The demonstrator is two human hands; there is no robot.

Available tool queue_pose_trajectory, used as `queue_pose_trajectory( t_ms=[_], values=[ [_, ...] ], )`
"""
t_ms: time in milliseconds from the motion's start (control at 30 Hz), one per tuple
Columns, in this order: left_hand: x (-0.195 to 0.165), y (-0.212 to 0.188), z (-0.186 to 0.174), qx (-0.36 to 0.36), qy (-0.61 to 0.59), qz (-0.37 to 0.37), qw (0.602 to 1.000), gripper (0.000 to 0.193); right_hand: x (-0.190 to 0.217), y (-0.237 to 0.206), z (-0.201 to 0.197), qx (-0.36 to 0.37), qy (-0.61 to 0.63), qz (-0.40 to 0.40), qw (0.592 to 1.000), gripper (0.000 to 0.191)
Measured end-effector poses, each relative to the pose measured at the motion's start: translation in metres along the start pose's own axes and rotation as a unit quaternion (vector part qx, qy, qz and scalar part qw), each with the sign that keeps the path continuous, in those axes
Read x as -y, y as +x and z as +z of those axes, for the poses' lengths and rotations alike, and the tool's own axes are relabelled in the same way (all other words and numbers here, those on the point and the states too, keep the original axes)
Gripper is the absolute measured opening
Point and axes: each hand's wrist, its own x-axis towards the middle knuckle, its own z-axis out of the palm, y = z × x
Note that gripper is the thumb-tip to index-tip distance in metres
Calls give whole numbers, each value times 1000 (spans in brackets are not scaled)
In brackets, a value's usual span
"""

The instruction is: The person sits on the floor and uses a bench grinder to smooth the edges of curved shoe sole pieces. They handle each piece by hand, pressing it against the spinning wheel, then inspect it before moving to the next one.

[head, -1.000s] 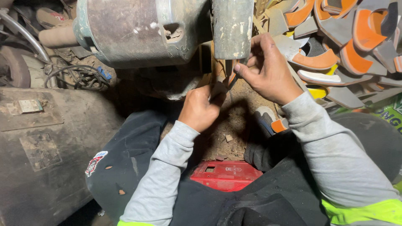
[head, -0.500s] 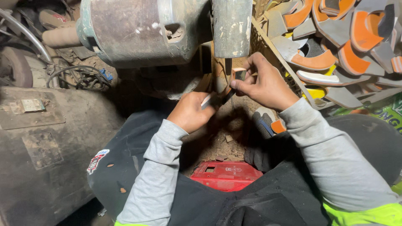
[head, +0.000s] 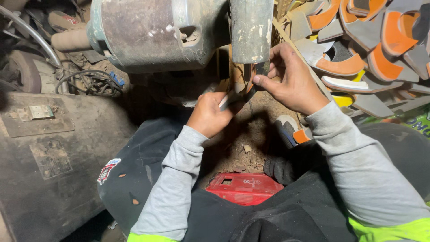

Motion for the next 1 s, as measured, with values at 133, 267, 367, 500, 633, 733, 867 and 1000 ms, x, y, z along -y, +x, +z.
queue_pose_trajectory(
  t_ms=[133,267,367,500,633,733,867,1000],
  values=[
    [2,1,-6,3,12,-13,1000,13,-5,-2,8,-23,-15,-32,999,44],
    [1,0,-7,31,-52,-17,998,12,-6,-4,11,-28,-27,-15,999,46],
    [4,0,-7,49,-77,-26,996,16,-5,-4,11,-32,-48,-7,998,47],
    [13,1,-7,47,-44,-26,998,21,-6,-5,11,-37,-62,-11,997,48],
    [20,-1,-7,61,-8,-34,998,21,-7,-5,11,-2,-28,43,999,45],
    [18,-3,-3,47,17,37,998,18,-6,-1,7,30,63,118,991,44],
    [7,2,11,-8,26,65,998,23,1,3,-7,14,91,63,994,46],
    [-6,5,22,-60,-8,110,992,23,9,7,-17,-21,26,-37,999,53]
  ],
)
